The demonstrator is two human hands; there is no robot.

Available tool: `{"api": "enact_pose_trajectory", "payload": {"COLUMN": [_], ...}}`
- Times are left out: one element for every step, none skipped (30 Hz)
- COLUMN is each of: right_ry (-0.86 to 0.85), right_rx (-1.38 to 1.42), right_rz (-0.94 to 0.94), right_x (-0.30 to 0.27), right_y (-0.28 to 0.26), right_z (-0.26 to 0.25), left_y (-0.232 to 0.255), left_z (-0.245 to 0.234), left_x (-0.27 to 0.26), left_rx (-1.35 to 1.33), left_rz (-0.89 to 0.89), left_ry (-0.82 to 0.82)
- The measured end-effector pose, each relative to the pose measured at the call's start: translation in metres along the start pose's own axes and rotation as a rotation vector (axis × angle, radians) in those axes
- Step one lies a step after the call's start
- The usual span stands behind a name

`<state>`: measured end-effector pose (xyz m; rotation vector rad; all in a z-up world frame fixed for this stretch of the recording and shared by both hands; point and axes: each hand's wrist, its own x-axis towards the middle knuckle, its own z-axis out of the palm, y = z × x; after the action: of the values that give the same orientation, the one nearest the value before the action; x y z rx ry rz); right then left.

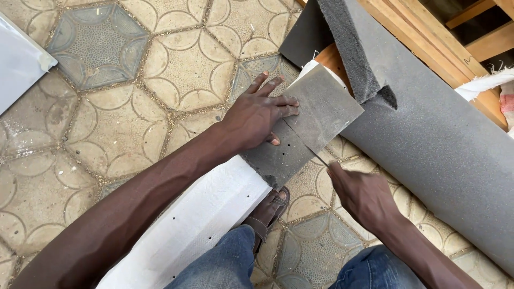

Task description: Cutting and trimming foam sheets using a handheld blade in a workshop environment.

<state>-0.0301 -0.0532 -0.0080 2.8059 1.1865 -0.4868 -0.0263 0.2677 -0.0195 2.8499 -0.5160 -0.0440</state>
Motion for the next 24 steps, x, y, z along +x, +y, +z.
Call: {"api": "enact_pose_trajectory", "payload": {"right_ry": [0.016,0.032,0.030,0.064,0.099,0.098,0.132,0.167,0.172,0.168,0.164,0.169,0.115,0.061,0.055,0.098,0.148,0.150,-0.017,-0.182,-0.187,-0.080,0.035,0.037], "right_rx": [-0.050,-0.100,-0.100,-0.108,-0.116,-0.115,-0.091,-0.066,-0.065,-0.031,0.001,0.001,-0.044,-0.088,-0.084,-0.062,-0.047,-0.050,-0.028,-0.006,-0.008,-0.097,-0.178,-0.173], "right_rz": [-0.021,-0.041,-0.041,-0.019,0.000,-0.001,-0.047,-0.092,-0.085,-0.096,-0.105,-0.096,-0.085,-0.074,-0.070,-0.105,-0.133,-0.123,0.035,0.195,0.195,0.113,0.046,0.060], "right_x": [-0.014,-0.028,-0.036,-0.044,-0.051,-0.043,-0.037,-0.030,-0.014,0.003,0.018,0.021,0.023,0.026,0.009,-0.008,-0.023,-0.050,-0.073,-0.095,-0.098,-0.102,-0.107,-0.111], "right_y": [0.009,0.017,0.021,0.026,0.030,0.029,0.027,0.026,0.018,0.011,0.004,0.001,-0.003,-0.008,0.003,0.013,0.026,0.042,0.058,0.073,0.079,0.087,0.093,0.099], "right_z": [0.007,0.015,0.021,0.027,0.033,0.033,0.034,0.035,0.034,0.032,0.030,0.031,0.032,0.034,0.038,0.043,0.045,0.048,0.050,0.054,0.043,0.032,0.024,0.019], "left_y": [-0.006,-0.012,-0.012,-0.012,-0.012,-0.014,-0.015,-0.016,-0.020,-0.024,-0.028,-0.029,-0.030,-0.032,-0.028,-0.025,-0.023,-0.022,-0.023,-0.024,-0.030,-0.035,-0.041,-0.040], "left_z": [0.009,0.019,0.019,0.019,0.019,0.022,0.025,0.029,0.034,0.040,0.047,0.048,0.051,0.053,0.049,0.044,0.037,0.036,0.034,0.031,0.041,0.051,0.060,0.055], "left_x": [0.004,0.007,0.007,0.007,0.006,0.006,0.006,0.007,0.007,0.007,0.008,0.010,0.009,0.007,0.004,0.001,0.004,0.003,0.001,-0.002,-0.001,0.000,0.007,0.003], "left_rx": [0.003,0.006,0.004,-0.013,-0.030,-0.030,-0.002,0.026,0.030,0.028,0.025,0.027,0.016,0.006,0.001,0.025,0.053,0.051,0.018,-0.015,-0.019,-0.058,-0.090,-0.090], "left_rz": [0.029,0.058,0.058,0.058,0.056,0.055,0.082,0.108,0.116,0.149,0.185,0.196,0.196,0.196,0.199,0.177,0.162,0.171,0.163,0.155,0.153,0.192,0.248,0.262], "left_ry": [-0.019,-0.038,-0.039,-0.047,-0.057,-0.058,-0.032,-0.006,-0.007,0.065,0.138,0.139,0.145,0.151,0.146,0.125,0.113,0.116,0.109,0.102,0.101,0.144,0.183,0.179]}}
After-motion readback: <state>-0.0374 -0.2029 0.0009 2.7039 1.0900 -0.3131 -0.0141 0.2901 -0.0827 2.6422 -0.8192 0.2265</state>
